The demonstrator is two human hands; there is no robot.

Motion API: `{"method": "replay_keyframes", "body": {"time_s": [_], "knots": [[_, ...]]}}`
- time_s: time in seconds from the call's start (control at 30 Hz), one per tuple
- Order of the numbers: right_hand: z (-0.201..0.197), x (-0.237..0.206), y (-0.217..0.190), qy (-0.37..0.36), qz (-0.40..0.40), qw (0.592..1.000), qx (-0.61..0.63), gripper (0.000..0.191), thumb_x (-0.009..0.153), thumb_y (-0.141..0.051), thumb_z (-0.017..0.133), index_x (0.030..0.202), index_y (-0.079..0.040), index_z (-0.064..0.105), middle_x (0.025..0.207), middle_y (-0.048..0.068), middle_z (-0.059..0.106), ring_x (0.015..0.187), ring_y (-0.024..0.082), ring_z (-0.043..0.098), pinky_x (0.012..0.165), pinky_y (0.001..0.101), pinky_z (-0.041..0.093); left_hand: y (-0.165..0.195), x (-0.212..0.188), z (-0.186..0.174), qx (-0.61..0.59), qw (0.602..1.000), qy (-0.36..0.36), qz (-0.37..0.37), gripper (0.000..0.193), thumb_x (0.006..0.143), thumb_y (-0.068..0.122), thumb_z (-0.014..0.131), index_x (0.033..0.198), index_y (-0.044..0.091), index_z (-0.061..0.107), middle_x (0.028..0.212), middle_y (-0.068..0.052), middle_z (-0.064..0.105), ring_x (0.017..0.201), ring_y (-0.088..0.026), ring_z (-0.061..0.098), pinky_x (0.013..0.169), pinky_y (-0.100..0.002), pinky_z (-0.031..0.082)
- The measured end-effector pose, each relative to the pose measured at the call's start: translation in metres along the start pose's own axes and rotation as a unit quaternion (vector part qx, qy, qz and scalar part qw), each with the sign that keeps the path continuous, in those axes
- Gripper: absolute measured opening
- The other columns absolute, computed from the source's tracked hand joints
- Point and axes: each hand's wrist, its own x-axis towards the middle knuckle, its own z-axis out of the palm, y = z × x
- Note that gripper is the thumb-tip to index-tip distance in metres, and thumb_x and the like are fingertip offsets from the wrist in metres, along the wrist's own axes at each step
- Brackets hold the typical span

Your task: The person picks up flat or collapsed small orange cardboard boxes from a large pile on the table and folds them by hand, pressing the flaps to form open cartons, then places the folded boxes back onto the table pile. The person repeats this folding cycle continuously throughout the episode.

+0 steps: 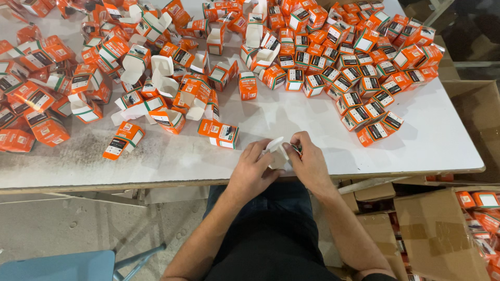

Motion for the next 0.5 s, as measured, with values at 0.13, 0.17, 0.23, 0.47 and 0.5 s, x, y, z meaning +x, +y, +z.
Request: {"method": "replay_keyframes", "body": {"time_s": [0.13, 0.17, 0.23, 0.47, 0.5], "knots": [[-0.015, -0.019, 0.002, 0.005, -0.02, 0.952, 0.307, 0.058, 0.095, 0.001, 0.059, 0.148, -0.004, 0.037, 0.12, 0.009, 0.051, 0.103, 0.013, 0.053, 0.089, 0.0241, 0.047, -0.005, 0.0, -0.001, -0.134, 0.981, -0.04, -0.134, 0.055, 0.081, 0.009, 0.085, 0.13, 0.006, 0.058, 0.126, -0.017, 0.061, 0.102, -0.032, 0.067, 0.068, -0.034, 0.062], [-0.018, -0.024, 0.0, 0.007, -0.013, 0.914, 0.405, 0.07, 0.092, 0.008, 0.056, 0.157, -0.004, 0.034, 0.129, 0.008, 0.048, 0.115, 0.011, 0.055, 0.1, 0.0217, 0.048, -0.006, -0.001, -0.001, -0.125, 0.984, -0.039, -0.121, 0.061, 0.081, 0.009, 0.085, 0.135, 0.007, 0.056, 0.126, -0.016, 0.061, 0.101, -0.032, 0.067, 0.069, -0.034, 0.061], [-0.02, -0.036, -0.006, 0.056, -0.091, 0.951, 0.291, 0.063, 0.101, 0.001, 0.058, 0.158, -0.005, 0.032, 0.134, 0.011, 0.049, 0.119, 0.015, 0.058, 0.101, 0.0264, 0.051, -0.009, -0.002, -0.001, -0.105, 0.99, -0.035, -0.091, 0.071, 0.082, 0.009, 0.085, 0.144, 0.008, 0.052, 0.125, -0.016, 0.063, 0.098, -0.03, 0.066, 0.072, -0.034, 0.059], [0.003, -0.023, -0.03, 0.173, -0.286, 0.936, -0.109, 0.054, 0.086, 0.001, 0.082, 0.134, -0.007, 0.057, 0.118, 0.015, 0.065, 0.103, 0.028, 0.067, 0.084, 0.0388, 0.058, -0.011, -0.001, 0.0, -0.138, 0.975, -0.053, -0.166, 0.084, 0.078, 0.01, 0.088, 0.149, 0.01, 0.043, 0.115, -0.013, 0.064, 0.074, -0.02, 0.064, 0.064, -0.031, 0.057], [0.002, -0.02, -0.032, 0.157, -0.285, 0.94, -0.098, 0.051, 0.087, 0.0, 0.081, 0.131, -0.005, 0.057, 0.116, 0.015, 0.065, 0.101, 0.028, 0.067, 0.084, 0.0391, 0.057, -0.01, -0.001, 0.0, -0.146, 0.97, -0.059, -0.183, 0.085, 0.078, 0.01, 0.088, 0.15, 0.011, 0.043, 0.112, -0.012, 0.065, 0.071, -0.018, 0.064, 0.063, -0.03, 0.058]]}}
